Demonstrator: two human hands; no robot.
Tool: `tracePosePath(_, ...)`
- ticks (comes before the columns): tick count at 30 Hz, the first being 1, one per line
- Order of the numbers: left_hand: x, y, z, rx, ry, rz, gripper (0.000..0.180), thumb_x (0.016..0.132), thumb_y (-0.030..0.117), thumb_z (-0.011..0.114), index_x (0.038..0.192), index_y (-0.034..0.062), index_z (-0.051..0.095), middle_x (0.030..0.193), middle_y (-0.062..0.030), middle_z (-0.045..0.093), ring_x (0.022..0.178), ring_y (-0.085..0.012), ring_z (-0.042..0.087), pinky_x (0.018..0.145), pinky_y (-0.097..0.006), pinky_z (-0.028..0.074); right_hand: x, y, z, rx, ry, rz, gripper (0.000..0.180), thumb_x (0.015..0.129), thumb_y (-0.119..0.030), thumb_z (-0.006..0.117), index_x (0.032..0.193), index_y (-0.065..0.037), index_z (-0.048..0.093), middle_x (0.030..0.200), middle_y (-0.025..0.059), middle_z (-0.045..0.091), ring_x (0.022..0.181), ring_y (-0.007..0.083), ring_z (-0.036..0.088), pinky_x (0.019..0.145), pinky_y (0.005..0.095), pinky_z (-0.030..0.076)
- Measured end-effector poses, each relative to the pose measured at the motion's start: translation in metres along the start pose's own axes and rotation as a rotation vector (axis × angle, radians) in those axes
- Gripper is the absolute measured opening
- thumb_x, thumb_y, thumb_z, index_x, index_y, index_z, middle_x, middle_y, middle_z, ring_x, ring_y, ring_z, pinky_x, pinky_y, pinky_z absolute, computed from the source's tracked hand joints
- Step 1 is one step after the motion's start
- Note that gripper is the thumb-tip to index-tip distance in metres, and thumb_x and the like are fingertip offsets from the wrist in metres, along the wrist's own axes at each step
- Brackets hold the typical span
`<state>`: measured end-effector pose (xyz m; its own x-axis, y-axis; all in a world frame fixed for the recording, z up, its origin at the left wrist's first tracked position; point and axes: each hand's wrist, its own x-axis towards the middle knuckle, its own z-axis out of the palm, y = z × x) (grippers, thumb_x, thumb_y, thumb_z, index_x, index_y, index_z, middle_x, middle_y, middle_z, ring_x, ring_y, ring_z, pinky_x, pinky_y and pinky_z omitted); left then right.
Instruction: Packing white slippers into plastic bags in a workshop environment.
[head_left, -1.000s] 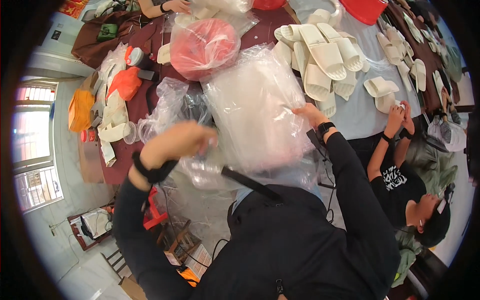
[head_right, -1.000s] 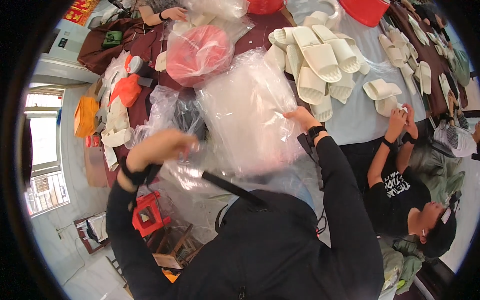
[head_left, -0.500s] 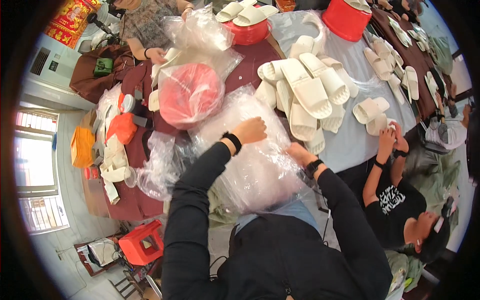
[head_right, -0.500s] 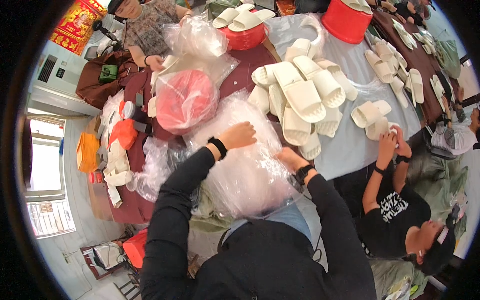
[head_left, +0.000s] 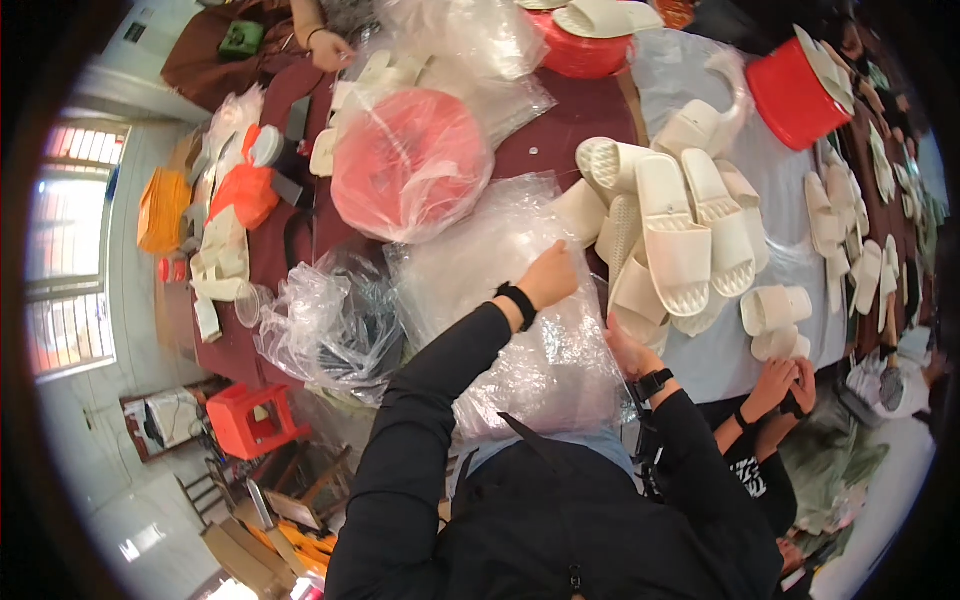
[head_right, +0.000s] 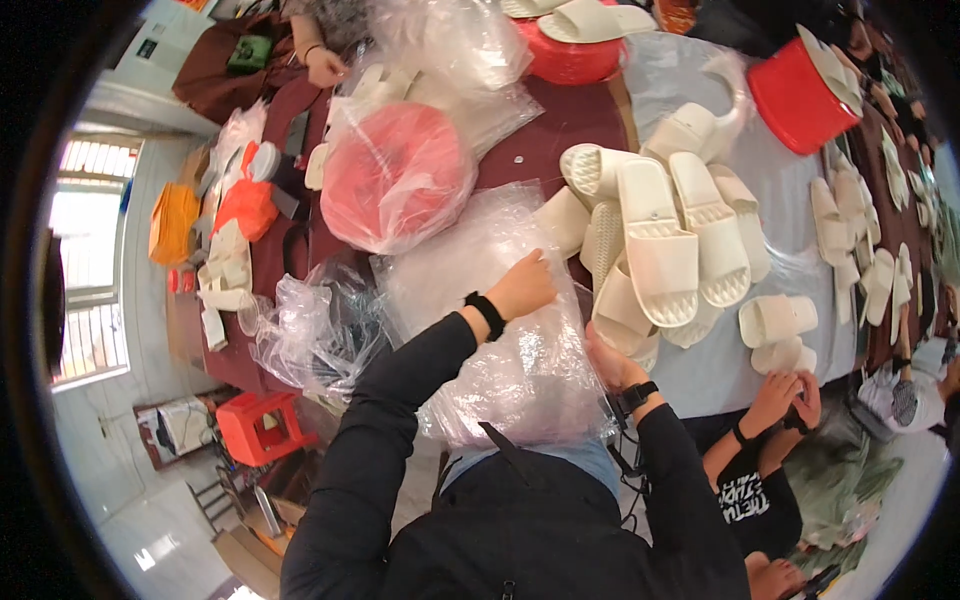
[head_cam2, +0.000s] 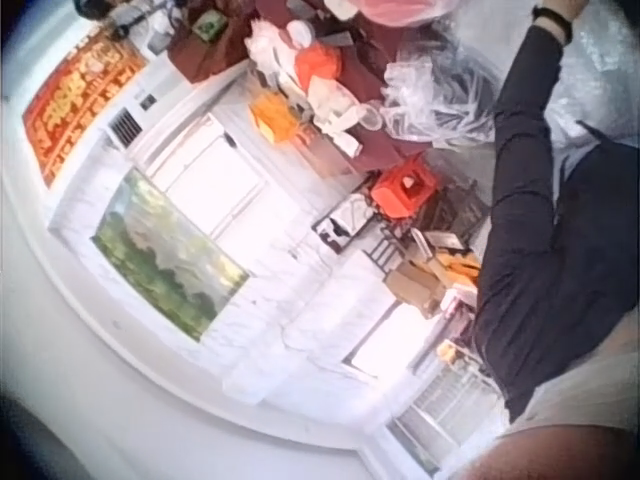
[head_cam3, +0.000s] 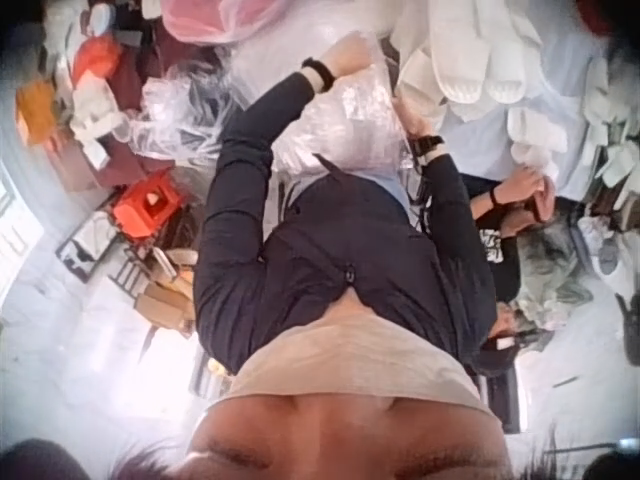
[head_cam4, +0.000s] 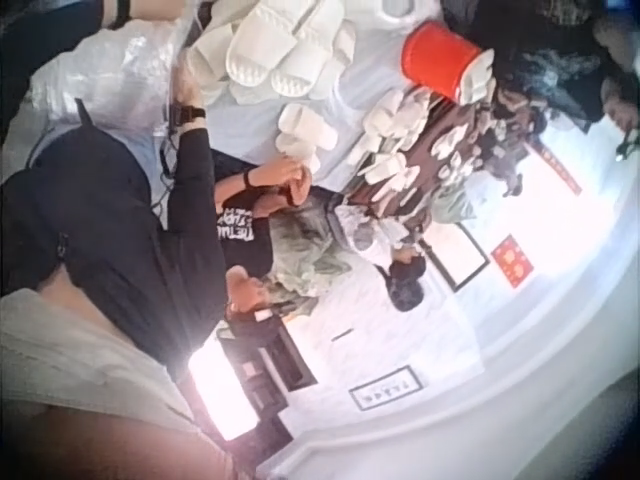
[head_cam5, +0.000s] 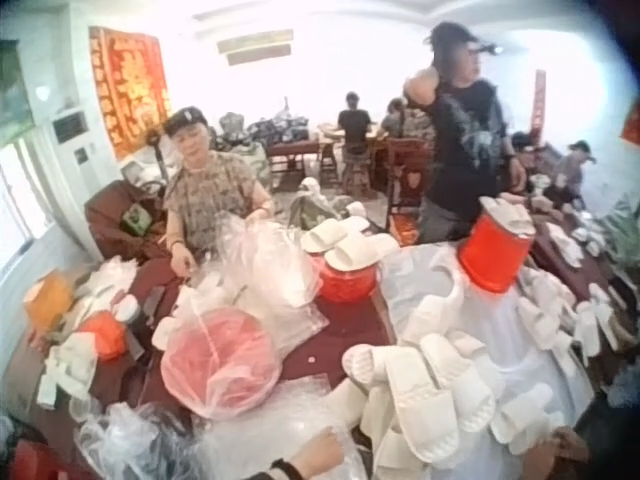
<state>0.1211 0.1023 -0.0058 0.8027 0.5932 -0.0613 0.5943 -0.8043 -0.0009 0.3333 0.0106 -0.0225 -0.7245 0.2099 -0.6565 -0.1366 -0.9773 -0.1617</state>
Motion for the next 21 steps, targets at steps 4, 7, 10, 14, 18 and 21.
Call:
tracePosePath(4, 0.015, 0.017, -0.017, 0.077, 0.073, -0.195, 0.017, 0.07, 0.017, 0.055, 0.082, 0.0118, 0.065, 0.09, -0.0081, 0.061, 0.096, -0.0238, 0.05, 0.098, -0.046, 0.028, -0.001, -0.006, 0.039, -0.629, 0.283, -0.149, 0.039, 0.08, -0.023, 0.064, 0.11, 0.0, 0.054, 0.099, 0.0043, 0.06, 0.088, 0.0129, 0.055, 0.08, 0.0265, 0.043)
tracePosePath(7, -0.013, 0.037, -0.047, -0.047, 0.335, -0.424, 0.037, 0.073, 0.02, 0.054, 0.109, 0.0095, 0.057, 0.119, -0.015, 0.049, 0.115, -0.0321, 0.041, 0.1, -0.054, 0.022, 0.003, -0.004, 0.044, -0.617, 0.448, -0.216, 0.038, 0.077, -0.018, 0.066, 0.108, 0.002, 0.055, 0.095, 0.0045, 0.061, 0.084, 0.0129, 0.055, 0.079, 0.0278, 0.042)
tracePosePath(10, -0.066, 0.054, -0.059, -0.146, 0.238, -0.748, 0.05, 0.076, 0.026, 0.055, 0.122, 0.0091, 0.047, 0.13, -0.0183, 0.039, 0.122, -0.0391, 0.033, 0.098, -0.057, 0.021, 0.006, 0.001, 0.042, -0.467, 0.416, -0.314, 0.04, 0.076, -0.015, 0.066, 0.11, 0.003, 0.054, 0.099, 0.0067, 0.061, 0.088, 0.0142, 0.056, 0.081, 0.0273, 0.042)
tracePosePath(14, -0.169, 0.036, -0.006, -0.391, 0.317, -1.431, 0.061, 0.079, 0.041, 0.054, 0.13, 0.0121, 0.037, 0.135, -0.0247, 0.028, 0.125, -0.0403, 0.024, 0.096, -0.054, 0.022, 0.012, 0.009, 0.026, -0.511, 0.393, -0.32, 0.043, 0.076, -0.011, 0.064, 0.114, 0.004, 0.052, 0.105, 0.0091, 0.06, 0.095, 0.0169, 0.055, 0.088, 0.0287, 0.04)
tracePosePath(18, -0.204, 0.029, 0.024, -0.442, 0.322, -1.482, 0.061, 0.08, 0.041, 0.054, 0.13, 0.0113, 0.036, 0.133, -0.026, 0.028, 0.122, -0.041, 0.027, 0.096, -0.053, 0.023, 0.013, 0.002, 0.045, -0.709, 0.427, -0.243, 0.05, 0.074, -0.017, 0.068, 0.115, 0.005, 0.051, 0.108, 0.0116, 0.059, 0.099, 0.0179, 0.053, 0.089, 0.0294, 0.039)
tracePosePath(21, -0.193, 0.028, 0.008, -0.35, 0.178, -1.399, 0.064, 0.077, 0.039, 0.058, 0.127, 0.0069, 0.036, 0.132, -0.0248, 0.028, 0.119, -0.0413, 0.029, 0.095, -0.052, 0.025, 0.01, -0.01, 0.049, -0.882, 0.439, -0.276, 0.059, 0.072, -0.024, 0.07, 0.118, 0.005, 0.048, 0.112, 0.0122, 0.057, 0.102, 0.0176, 0.051, 0.09, 0.0293, 0.038)
